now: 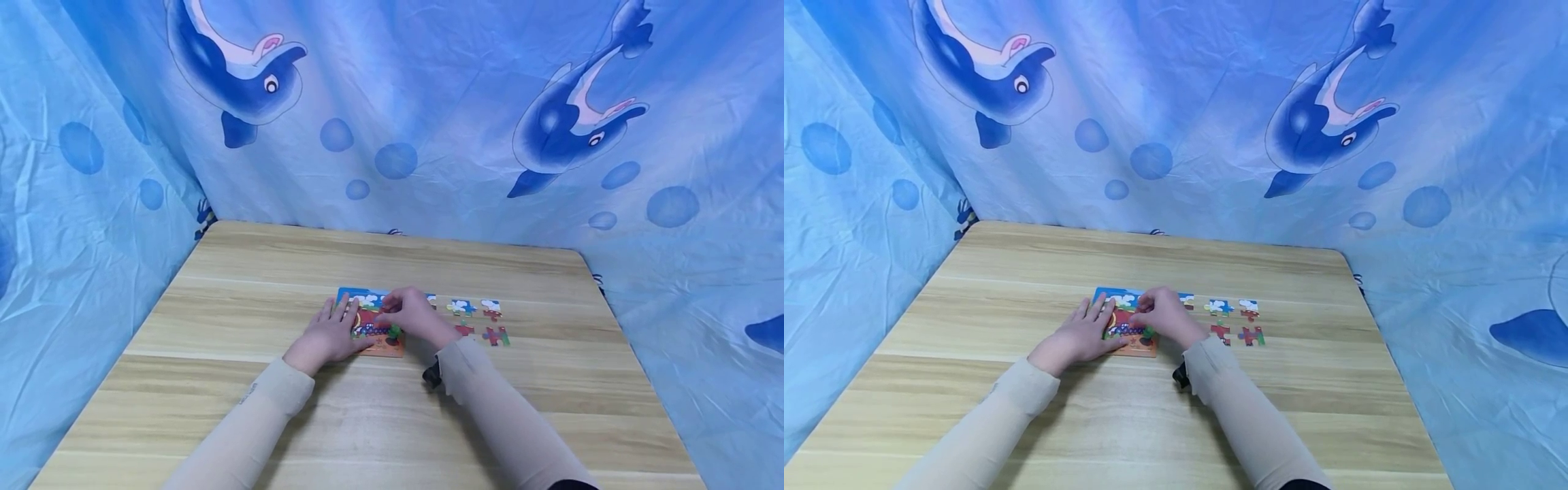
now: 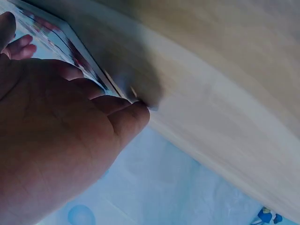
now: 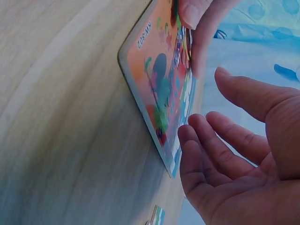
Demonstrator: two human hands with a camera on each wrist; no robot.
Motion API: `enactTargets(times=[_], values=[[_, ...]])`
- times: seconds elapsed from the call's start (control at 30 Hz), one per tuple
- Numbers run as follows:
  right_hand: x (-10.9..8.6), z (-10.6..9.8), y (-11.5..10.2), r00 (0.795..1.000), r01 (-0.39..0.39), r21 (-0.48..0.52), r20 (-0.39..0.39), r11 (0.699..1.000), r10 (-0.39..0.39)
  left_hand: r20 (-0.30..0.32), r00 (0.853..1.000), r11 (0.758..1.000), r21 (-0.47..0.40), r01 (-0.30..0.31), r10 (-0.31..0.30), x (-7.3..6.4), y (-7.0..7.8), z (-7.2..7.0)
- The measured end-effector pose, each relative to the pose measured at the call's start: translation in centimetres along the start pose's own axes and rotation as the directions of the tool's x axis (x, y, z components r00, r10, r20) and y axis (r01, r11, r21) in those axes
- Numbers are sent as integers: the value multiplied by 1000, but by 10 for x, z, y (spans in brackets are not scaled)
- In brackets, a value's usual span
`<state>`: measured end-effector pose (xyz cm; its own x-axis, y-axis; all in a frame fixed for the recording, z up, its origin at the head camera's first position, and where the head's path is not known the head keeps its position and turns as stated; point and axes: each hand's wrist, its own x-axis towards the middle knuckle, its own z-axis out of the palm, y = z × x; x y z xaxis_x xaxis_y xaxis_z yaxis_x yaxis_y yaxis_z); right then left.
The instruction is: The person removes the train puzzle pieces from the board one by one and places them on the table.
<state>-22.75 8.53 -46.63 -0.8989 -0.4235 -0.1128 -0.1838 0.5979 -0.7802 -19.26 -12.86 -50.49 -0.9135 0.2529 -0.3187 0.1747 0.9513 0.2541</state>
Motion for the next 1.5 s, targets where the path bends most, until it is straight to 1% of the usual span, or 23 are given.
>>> enactTargets(times=[0.1, 0.2, 0.33, 0.47, 0.57, 0.73, 0.8, 0.97, 1.1, 1.2, 1.27, 1.37, 1.5], values=[[2, 4, -3, 1000, -1, -27, 20, 1000, 2, 1, 1000, 1000, 6, 16, -16, -1, -7, -2], [5, 10, -7, 999, 2, -79, 36, 997, 0, 3, 1000, 1000, 1, 30, -30, 0, -15, -4], [9, 18, -12, 998, 31, -148, 65, 988, -22, 18, 999, 999, -16, 50, -50, 0, -22, -6], [14, 27, -19, 995, 69, -242, 91, 968, -48, 36, 997, 997, -51, 65, -63, 1, -28, -6], [18, 33, -24, 993, 89, -310, 99, 946, -61, 34, 998, 996, -73, 60, -58, 1, -32, -7], [21, 39, -31, 992, 100, -366, 109, 925, -64, 42, 997, 997, -41, 67, -65, 4, -38, -5], [23, 41, -33, 992, 98, -373, 106, 923, -63, 44, 997, 997, -30, 69, -67, 5, -40, -4], [25, 44, -33, 993, 101, -399, 96, 911, -68, 27, 998, 997, -44, 61, -60, 6, -41, -1], [26, 45, -33, 994, 93, -418, 91, 904, -60, 39, 997, 997, -43, 66, -65, 5, -41, -3], [28, 46, -32, 994, 87, -410, 93, 908, -54, 54, 996, 996, -49, 70, -67, 3, -38, -5], [29, 45, -32, 994, 85, -398, 95, 914, -51, 64, 995, 995, -58, 75, -72, 2, -37, -8], [30, 45, -32, 995, 74, -356, 93, 931, -44, 72, 995, 994, -72, 80, -75, 0, -34, -10], [30, 44, -33, 997, 51, -263, 70, 963, -33, 83, 993, 994, -70, 88, -82, -1, -33, -12]])
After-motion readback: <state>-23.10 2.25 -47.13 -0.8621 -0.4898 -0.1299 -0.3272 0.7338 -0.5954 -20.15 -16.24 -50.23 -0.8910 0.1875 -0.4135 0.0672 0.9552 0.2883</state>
